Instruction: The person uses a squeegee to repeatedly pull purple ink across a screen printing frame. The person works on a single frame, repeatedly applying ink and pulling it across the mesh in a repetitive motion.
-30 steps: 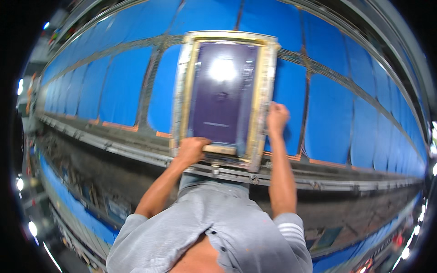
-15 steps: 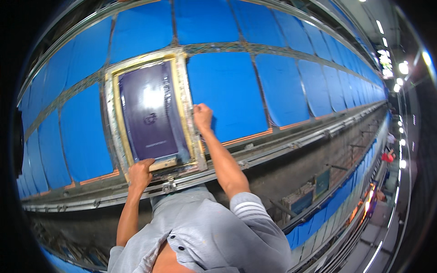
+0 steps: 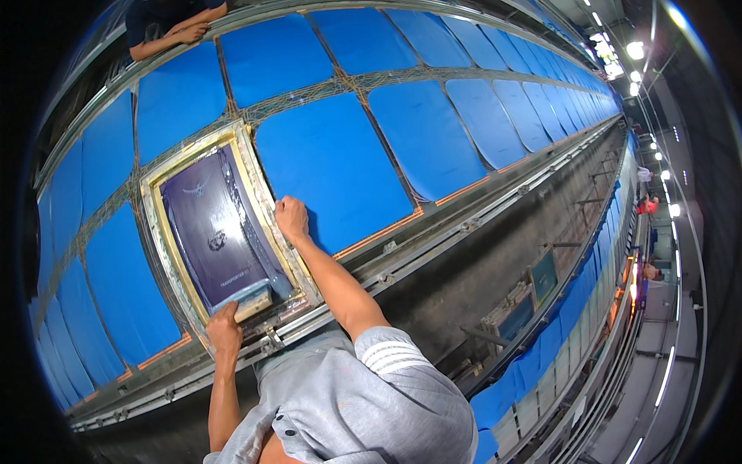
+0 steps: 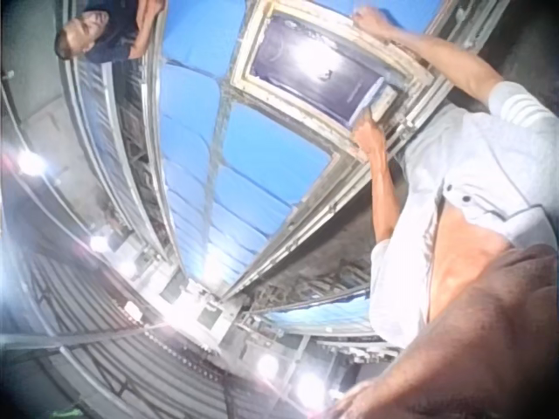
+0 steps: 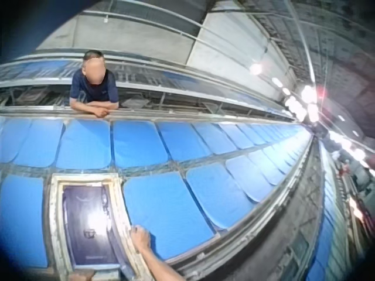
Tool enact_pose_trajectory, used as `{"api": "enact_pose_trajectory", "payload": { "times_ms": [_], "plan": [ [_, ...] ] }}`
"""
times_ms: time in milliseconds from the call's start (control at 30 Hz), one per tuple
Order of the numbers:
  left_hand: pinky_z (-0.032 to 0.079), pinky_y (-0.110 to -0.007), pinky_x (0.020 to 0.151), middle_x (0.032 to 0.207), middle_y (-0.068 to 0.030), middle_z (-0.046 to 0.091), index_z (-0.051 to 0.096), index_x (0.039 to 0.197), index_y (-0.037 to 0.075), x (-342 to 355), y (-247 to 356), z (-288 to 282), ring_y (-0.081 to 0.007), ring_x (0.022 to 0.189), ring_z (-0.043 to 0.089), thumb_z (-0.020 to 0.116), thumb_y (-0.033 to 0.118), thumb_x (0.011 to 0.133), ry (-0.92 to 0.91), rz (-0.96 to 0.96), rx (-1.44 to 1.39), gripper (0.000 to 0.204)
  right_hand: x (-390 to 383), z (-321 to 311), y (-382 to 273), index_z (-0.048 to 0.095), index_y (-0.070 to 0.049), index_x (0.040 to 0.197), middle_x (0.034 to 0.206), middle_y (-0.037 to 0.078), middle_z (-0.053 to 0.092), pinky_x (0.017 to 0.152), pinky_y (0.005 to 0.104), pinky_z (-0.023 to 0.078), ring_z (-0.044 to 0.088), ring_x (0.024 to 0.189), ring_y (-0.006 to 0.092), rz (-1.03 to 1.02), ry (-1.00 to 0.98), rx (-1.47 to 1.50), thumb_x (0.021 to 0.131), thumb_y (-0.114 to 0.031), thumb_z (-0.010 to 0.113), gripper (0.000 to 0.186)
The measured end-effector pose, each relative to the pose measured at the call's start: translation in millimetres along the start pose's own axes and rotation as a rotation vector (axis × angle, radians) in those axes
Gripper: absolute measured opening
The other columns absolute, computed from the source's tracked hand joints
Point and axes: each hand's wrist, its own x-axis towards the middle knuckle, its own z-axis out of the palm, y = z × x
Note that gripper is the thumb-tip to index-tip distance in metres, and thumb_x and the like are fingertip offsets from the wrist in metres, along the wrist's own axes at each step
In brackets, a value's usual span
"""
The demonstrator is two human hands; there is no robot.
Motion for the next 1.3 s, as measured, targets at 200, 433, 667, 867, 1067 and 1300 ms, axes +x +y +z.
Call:
{"api": "enact_pose_trajectory", "payload": {
  "times_ms": [200, 433, 667, 867, 1067, 1300],
  "plan": [
    [0.053, -0.045, 0.083, 0.104, -0.0188, 0.071, 0.070, 0.107, 0.003, 128.6, -41.5, -15.8, -0.0381, 0.092, 0.067, 0.059, -0.012, 0.067, 0.066, -0.004, 0.044, 0.044, -6.6, -14.0, -25.7, 0.069, -0.001, 0.088, 0.103, 0.016, 0.061, 0.080, 0.0486, 0.048, 0.059, 0.098, 0.0376, 0.059, -0.086, -0.068, 0.094, -0.026, 0.062, 0.026],
    [0.056, -0.046, 0.073, 0.081, -0.0191, 0.071, 0.078, 0.100, 0.015, 306.1, -127.0, -38.2, -0.0367, 0.076, 0.070, 0.063, 0.001, 0.073, -0.039, -0.029, 0.174, 0.034, 86.2, 32.0, -160.8, 0.068, 0.000, 0.107, 0.113, 0.015, 0.060, 0.097, 0.0454, 0.041, 0.051, 0.116, 0.0340, -0.784, -0.018, -0.037, 0.084, -0.036, 0.073, 0.043],
    [0.054, -0.049, 0.075, 0.081, -0.0226, 0.069, 0.077, 0.092, 0.007, 409.2, -158.4, -62.3, -0.0408, 0.080, 0.068, 0.062, 0.001, 0.068, -0.219, -0.011, 0.089, 0.029, 184.5, 95.9, -249.6, 0.075, -0.003, 0.086, 0.085, 0.019, 0.073, 0.074, 0.0474, 0.053, 0.071, 0.086, 0.0363, -0.779, -0.747, -0.489, 0.069, -0.023, 0.075, 0.027],
    [0.054, -0.049, 0.073, 0.079, -0.0222, 0.068, 0.078, 0.095, 0.011, 362.8, -159.6, -35.8, -0.0420, 0.077, 0.067, 0.061, 0.000, 0.069, -0.113, 0.010, 0.196, 0.033, 147.3, 116.5, -210.2, 0.075, -0.005, 0.077, 0.081, 0.019, 0.072, 0.071, 0.0460, 0.055, 0.071, 0.080, 0.0365, -0.784, -0.645, -0.506, 0.066, -0.014, 0.070, 0.015],
    [0.054, -0.047, 0.072, 0.084, -0.0199, 0.071, 0.079, 0.097, 0.015, 223.1, -76.5, -28.6, -0.0363, 0.079, 0.069, 0.064, -0.001, 0.066, -0.192, -0.044, 0.108, 0.037, 16.3, 46.0, -133.4, 0.072, -0.005, 0.069, 0.077, 0.016, 0.069, 0.074, 0.0480, 0.050, 0.069, 0.078, 0.0334, -0.827, -0.594, -0.430, 0.066, -0.011, 0.068, 0.008],
    [0.054, -0.044, 0.075, 0.093, -0.0121, 0.073, 0.075, 0.097, 0.010, 38.0, -8.0, -14.4, -0.0329, 0.086, 0.070, 0.068, 0.000, 0.062, -0.175, -0.142, -0.090, 0.037, -138.3, -28.4, -77.2, 0.070, -0.006, 0.081, 0.093, 0.012, 0.066, 0.087, 0.0476, 0.046, 0.064, 0.096, 0.0283, -0.839, -0.772, -0.432, 0.068, -0.009, 0.066, 0.015]
  ]
}}
